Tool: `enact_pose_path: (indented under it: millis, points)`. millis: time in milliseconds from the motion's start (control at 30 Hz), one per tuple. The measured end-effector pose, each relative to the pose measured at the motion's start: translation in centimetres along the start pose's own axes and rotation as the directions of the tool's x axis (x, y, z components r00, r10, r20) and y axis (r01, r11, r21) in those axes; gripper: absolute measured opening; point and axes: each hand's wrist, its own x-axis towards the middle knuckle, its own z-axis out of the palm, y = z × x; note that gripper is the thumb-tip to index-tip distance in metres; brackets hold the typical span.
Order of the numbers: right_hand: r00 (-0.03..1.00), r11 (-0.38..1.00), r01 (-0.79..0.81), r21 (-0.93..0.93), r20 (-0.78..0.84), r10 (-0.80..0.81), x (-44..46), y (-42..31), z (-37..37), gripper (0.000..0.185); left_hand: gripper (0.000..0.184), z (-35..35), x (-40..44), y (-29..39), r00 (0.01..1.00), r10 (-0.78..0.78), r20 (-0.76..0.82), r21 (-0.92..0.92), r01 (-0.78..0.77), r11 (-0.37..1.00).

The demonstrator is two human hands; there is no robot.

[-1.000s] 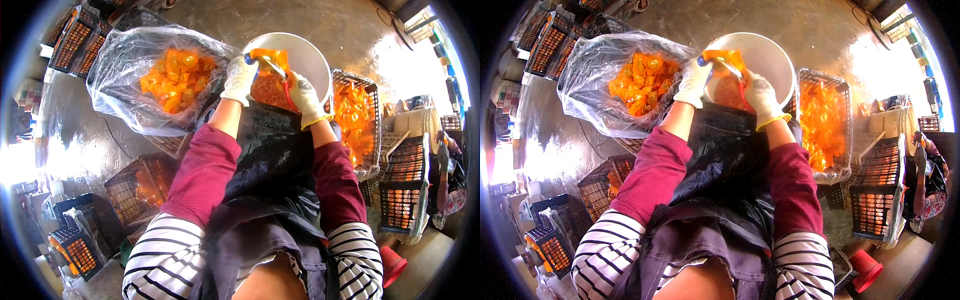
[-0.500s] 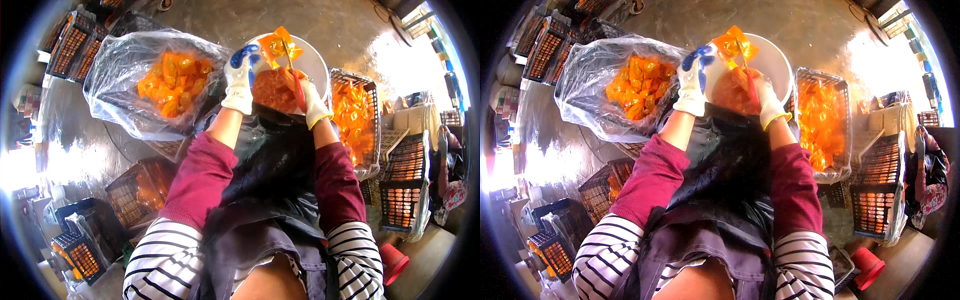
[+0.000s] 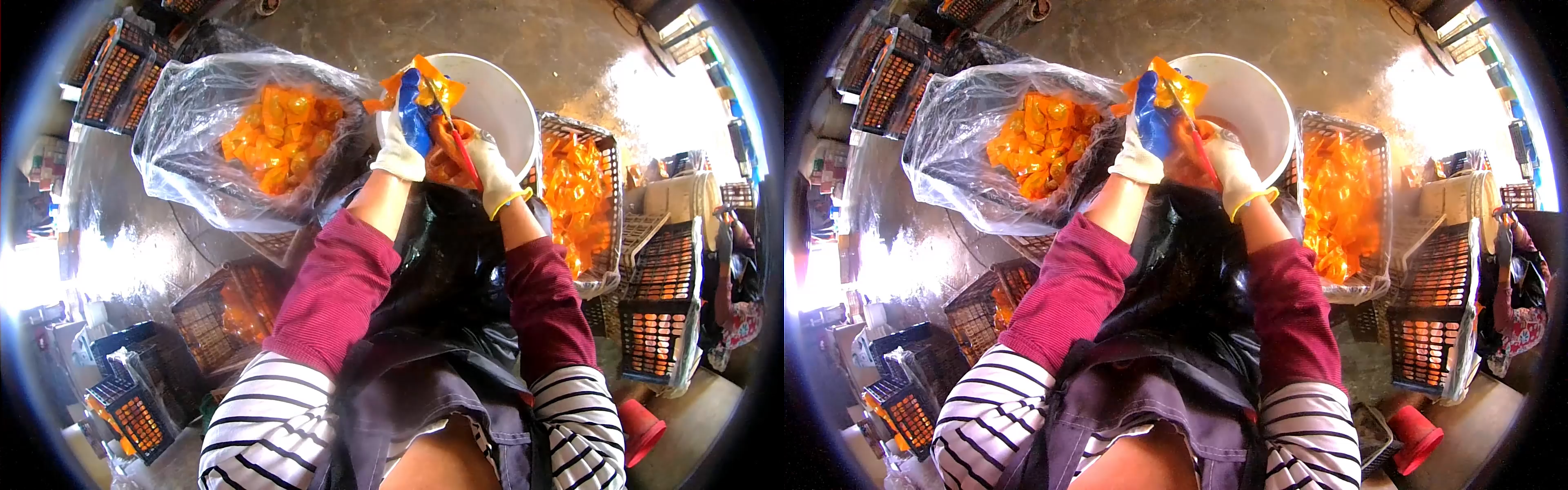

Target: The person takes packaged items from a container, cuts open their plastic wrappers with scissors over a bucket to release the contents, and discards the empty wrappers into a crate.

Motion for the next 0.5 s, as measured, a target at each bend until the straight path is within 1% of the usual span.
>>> enact_pose_path:
  millis: [67, 133, 167, 233, 333, 367, 400, 467, 500]
  points:
    - [0.999, 0.985, -0.026, 0.169, 0.034, 0.021, 0.0, 0.5, -0.2, 0.028, 0.055, -0.3, 0.2, 0.1, 1.000, -0.011, -0.016, 0.019, 0.011, 1.000]
    - [1.000, 1.000, -0.001, 0.014, 0.021, 0.001, 0.4, 0.9, -0.6, 0.024, 0.055, -0.5, -0.1, 0.2, 1.000, -0.007, -0.009, 0.052, 0.008, 0.999]
    - [1.000, 0.998, 0.011, -0.064, 0.017, -0.010, 0.7, 1.2, -0.8, 0.022, 0.054, -0.6, -0.2, 0.4, 0.999, 0.023, -0.038, 0.177, -0.016, 0.984]
    - [0.992, 0.978, 0.114, -0.174, -0.024, -0.120, 1.2, 2.3, -1.0, 0.023, 0.053, -0.7, -0.3, 0.8, 0.992, 0.094, -0.085, 0.415, -0.051, 0.908]
    - [0.970, 0.933, 0.212, -0.290, -0.052, -0.237, 1.5, 3.2, -1.6, 0.028, 0.043, -2.6, 1.3, 0.2, 0.982, 0.180, -0.057, 0.466, -0.134, 0.875]
    - [0.962, 0.919, 0.236, -0.317, -0.058, -0.267, 1.4, 3.2, -1.7, 0.030, 0.043, -3.3, 1.5, 0.0, 0.967, 0.256, 0.004, 0.638, -0.200, 0.744]
    - [0.965, 0.896, 0.209, -0.391, -0.065, -0.254, 1.5, 3.2, -1.8, 0.034, 0.043, -4.0, 1.8, -0.2, 0.945, 0.316, 0.079, 0.776, -0.258, 0.576]
    - [0.970, 0.835, 0.151, -0.529, -0.084, -0.229, 1.4, 2.8, -2.0, 0.042, 0.042, -4.2, 1.8, -0.2, 0.914, 0.366, 0.176, 0.862, -0.323, 0.392]
    - [0.967, 0.813, 0.138, -0.566, -0.101, -0.234, 1.2, 2.7, -2.0, 0.041, 0.041, -4.3, 1.9, -0.2, 0.907, 0.377, 0.186, 0.848, -0.342, 0.404]
